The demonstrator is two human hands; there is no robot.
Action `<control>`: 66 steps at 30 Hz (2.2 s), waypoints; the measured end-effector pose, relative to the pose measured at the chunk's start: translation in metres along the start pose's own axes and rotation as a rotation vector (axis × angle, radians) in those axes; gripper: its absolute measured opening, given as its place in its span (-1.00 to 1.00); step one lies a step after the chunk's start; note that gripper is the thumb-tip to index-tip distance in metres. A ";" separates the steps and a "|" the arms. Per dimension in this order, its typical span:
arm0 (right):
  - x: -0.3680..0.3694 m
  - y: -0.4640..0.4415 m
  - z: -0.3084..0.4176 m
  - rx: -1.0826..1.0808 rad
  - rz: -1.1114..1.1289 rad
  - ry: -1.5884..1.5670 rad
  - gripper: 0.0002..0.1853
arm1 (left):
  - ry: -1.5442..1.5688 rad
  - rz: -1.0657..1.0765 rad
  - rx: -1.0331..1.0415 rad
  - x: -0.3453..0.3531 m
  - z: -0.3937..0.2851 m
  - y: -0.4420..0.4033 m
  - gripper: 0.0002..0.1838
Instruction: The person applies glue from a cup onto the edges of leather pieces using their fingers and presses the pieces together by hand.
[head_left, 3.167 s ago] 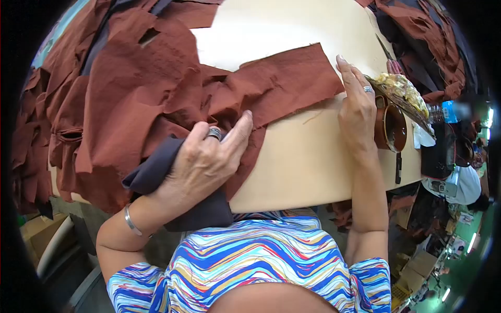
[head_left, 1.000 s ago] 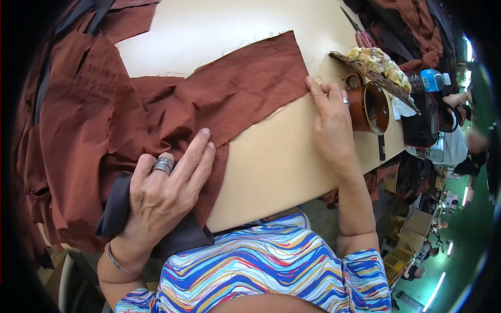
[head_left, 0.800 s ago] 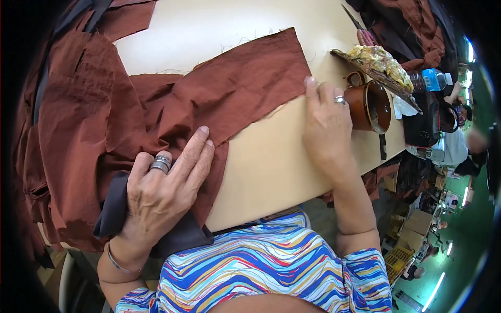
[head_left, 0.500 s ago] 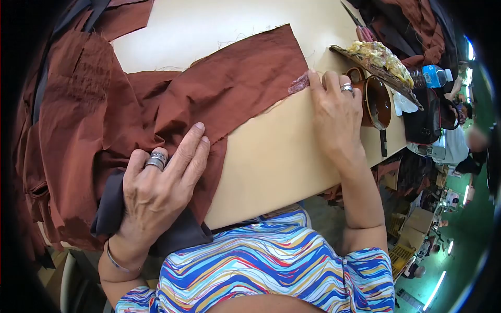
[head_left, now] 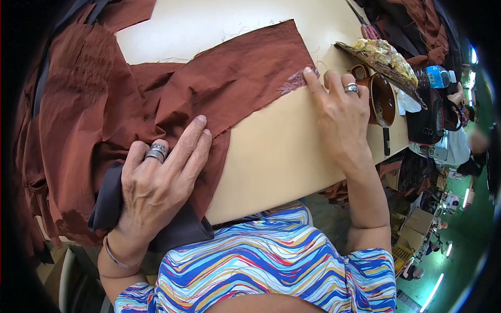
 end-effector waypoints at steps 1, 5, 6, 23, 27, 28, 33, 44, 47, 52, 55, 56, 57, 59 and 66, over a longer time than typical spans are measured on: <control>0.003 0.000 -0.002 0.006 0.010 0.056 -0.39 | 0.001 0.000 -0.003 0.000 0.000 0.000 -0.58; 0.005 0.003 0.005 -0.065 0.006 0.057 -0.44 | -0.001 0.003 -0.015 -0.002 -0.001 0.000 -0.59; 0.001 0.003 0.011 -0.094 -0.028 0.023 -0.44 | -0.003 0.003 -0.015 -0.002 -0.001 -0.001 -0.59; -0.008 -0.002 0.030 -0.074 -0.008 0.025 -0.41 | -0.009 -0.077 -0.016 -0.004 0.000 0.002 -0.67; -0.012 -0.004 0.041 -0.138 -0.035 -0.020 -0.39 | -0.007 -0.146 -0.004 -0.002 0.001 0.003 -0.78; -0.015 -0.005 0.045 -0.154 -0.030 -0.041 -0.35 | -0.010 -0.147 -0.001 -0.002 0.001 0.003 -0.79; -0.028 -0.011 0.070 -0.198 -0.006 -0.066 -0.36 | -0.016 -0.145 0.006 -0.002 0.001 0.003 -0.82; -0.071 0.045 -0.044 0.303 -0.281 -0.631 -0.56 | 0.020 -0.096 0.002 -0.003 -0.001 0.002 -0.75; -0.063 0.074 -0.073 0.356 -0.020 -0.314 -0.60 | 0.011 -0.109 -0.010 -0.004 -0.001 0.001 -0.76; -0.028 0.088 -0.082 0.341 0.052 -0.199 -0.48 | 0.002 -0.141 -0.007 -0.005 -0.003 -0.001 -0.77; -0.018 0.083 -0.081 0.418 0.157 -0.240 -0.45 | -0.001 -0.159 0.002 -0.003 -0.004 -0.001 -0.78; -0.016 0.082 -0.082 0.419 0.194 -0.238 -0.45 | -0.004 -0.167 0.004 -0.002 -0.004 -0.001 -0.78; -0.014 0.081 -0.084 0.416 0.231 -0.236 -0.44 | -0.009 -0.161 0.008 -0.002 -0.004 -0.001 -0.79; -0.011 0.082 -0.088 0.398 0.254 -0.259 -0.44 | 0.005 -0.173 -0.002 -0.002 -0.004 -0.002 -0.79; -0.046 0.085 -0.072 0.406 0.085 -0.057 -0.59 | 0.089 -0.183 -0.030 -0.001 0.001 0.004 -0.67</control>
Point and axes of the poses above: each hand's wrist, its own y-axis away from the middle knuckle, its own x-axis out of the palm, z = x × y, the point moved 3 cm from there along -y, towards the middle knuckle, and after that the axes turned 13 degrees about -x, right-handed, at the moved point
